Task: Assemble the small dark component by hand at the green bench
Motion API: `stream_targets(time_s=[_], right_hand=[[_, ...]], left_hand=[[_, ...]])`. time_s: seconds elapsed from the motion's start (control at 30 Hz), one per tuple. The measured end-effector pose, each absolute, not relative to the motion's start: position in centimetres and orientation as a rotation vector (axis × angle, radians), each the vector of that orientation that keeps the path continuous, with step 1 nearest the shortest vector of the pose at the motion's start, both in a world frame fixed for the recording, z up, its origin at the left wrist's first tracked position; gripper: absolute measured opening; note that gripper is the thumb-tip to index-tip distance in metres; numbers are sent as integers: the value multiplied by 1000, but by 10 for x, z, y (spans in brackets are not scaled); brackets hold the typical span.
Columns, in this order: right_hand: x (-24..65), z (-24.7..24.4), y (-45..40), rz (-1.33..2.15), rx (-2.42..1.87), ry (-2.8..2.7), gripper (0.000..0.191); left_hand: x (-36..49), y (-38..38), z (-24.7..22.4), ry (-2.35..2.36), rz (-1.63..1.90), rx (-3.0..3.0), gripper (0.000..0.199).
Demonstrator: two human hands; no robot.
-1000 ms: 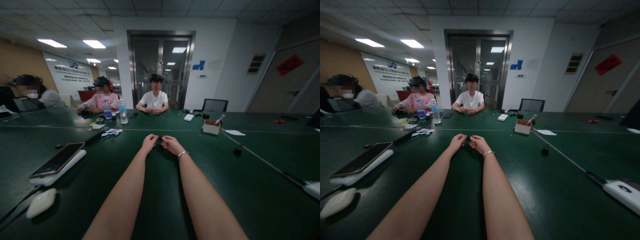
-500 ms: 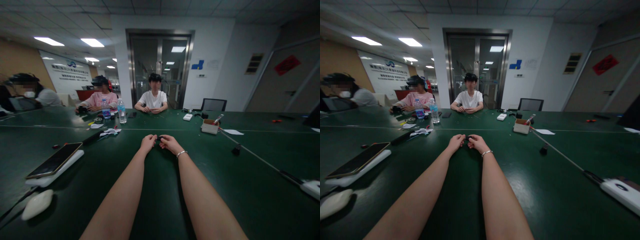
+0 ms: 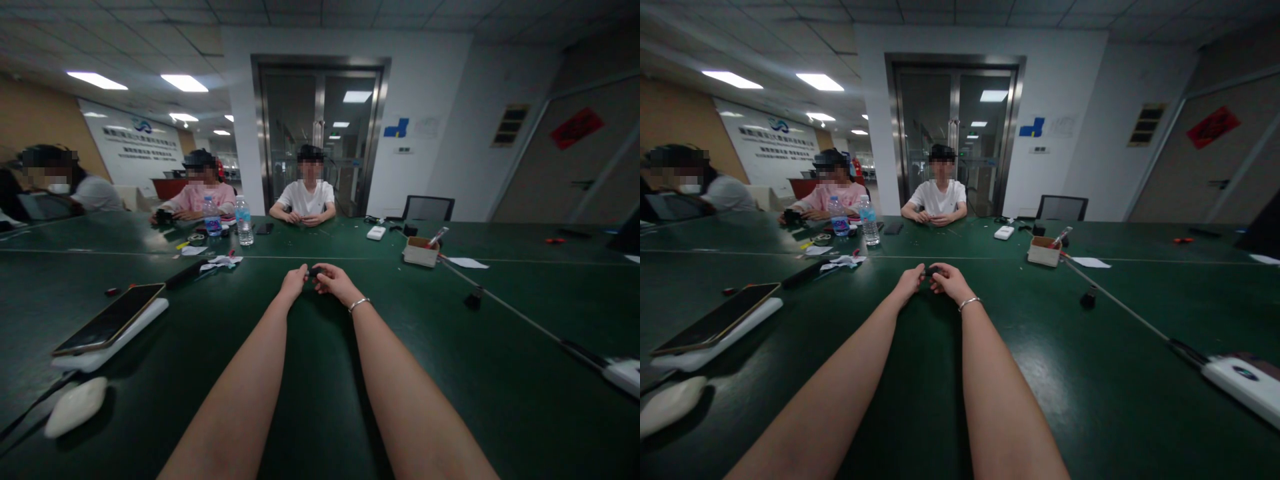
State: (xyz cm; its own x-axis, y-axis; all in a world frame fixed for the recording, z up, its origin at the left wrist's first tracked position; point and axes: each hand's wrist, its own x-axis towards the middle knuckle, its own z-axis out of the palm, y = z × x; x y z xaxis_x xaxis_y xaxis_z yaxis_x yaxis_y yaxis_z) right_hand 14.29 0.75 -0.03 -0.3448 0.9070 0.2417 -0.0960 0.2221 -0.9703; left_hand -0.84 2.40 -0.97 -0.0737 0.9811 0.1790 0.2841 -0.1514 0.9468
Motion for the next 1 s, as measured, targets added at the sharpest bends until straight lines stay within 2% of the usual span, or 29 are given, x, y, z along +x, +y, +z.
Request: stream_targets(time_s=[0.43, 0.77, 1.0], right_hand=[[151, -5, 7, 1373, -745, -1490, 32], [153, -4, 6, 1457, -803, -1366, 23], [153, -6, 9, 1460, -844, -1290, 19]], left_hand=[[-4, 19, -1, 1542, 1113, 1535, 50], [-2, 14, -6, 1425, 1179, 1529, 50], [-1, 14, -11, 1221, 1327, 1512, 28]])
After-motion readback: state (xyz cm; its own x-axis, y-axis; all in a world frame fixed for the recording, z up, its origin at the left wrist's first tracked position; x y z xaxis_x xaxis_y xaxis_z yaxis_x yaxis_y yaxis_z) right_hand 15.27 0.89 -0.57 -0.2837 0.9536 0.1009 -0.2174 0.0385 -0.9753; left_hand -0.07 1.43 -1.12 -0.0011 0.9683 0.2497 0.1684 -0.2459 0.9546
